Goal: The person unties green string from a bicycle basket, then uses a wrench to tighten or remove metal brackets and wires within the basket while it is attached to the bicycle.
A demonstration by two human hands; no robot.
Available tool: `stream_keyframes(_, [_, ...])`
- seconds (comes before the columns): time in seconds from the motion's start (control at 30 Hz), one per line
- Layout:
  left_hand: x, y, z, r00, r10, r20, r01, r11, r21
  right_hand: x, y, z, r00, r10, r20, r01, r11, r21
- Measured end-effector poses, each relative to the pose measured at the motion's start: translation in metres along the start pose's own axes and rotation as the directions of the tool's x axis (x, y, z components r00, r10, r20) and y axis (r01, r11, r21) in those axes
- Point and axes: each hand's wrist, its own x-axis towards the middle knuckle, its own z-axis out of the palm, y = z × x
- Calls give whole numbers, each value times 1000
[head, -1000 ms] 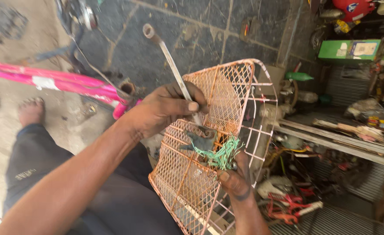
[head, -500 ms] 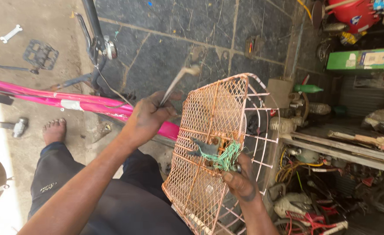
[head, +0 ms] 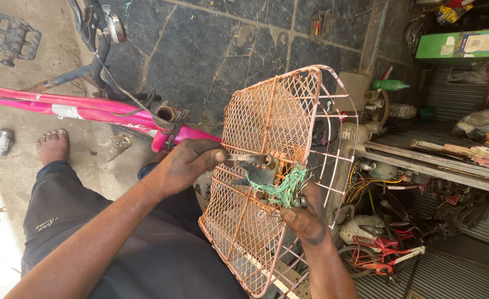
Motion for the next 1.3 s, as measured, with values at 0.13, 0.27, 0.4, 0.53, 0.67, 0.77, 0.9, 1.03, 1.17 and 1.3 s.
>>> stream_keyframes(0.13, [24,22,-21,983,136,124,-165,950,264,0,-4,0,1000,-7,0,7,1000,-2])
stream_keyframes(0.27, [53,52,-43,972,126,200,-186,928,322,0,-10,3,999,33,2,-32,990,-138])
stream_keyframes(0.4, [67,63,-48,921,155,358,-297,873,386,2,-8,3,999,-36,36,38,998,-55])
stream_keyframes(0.53, [76,60,-44,907,235,350,-374,832,409,-2,-1,-7,999,-31,24,35,981,-191])
stream_keyframes(0.67, [79,52,-33,924,200,325,-320,870,375,-9,3,-14,1000,-24,-16,21,987,-158])
stream_keyframes(0.77, [80,50,-31,909,246,337,-375,836,401,-12,4,-12,1000,-24,1,23,977,-212])
stream_keyframes(0.9, [90,52,-38,822,400,406,-567,645,513,-17,0,-8,1000,6,-30,-13,967,-255])
stream_keyframes(1.03, [65,62,-30,857,479,189,-488,638,596,-5,-14,9,1000,23,16,-18,960,-279])
stream_keyframes(1.17, [35,69,-11,946,-130,-296,288,757,586,9,-32,32,998,64,6,-58,945,-321])
stream_keyframes(1.3, [29,85,-4,968,-185,-171,200,977,79,24,-42,52,994,109,23,-97,949,-301])
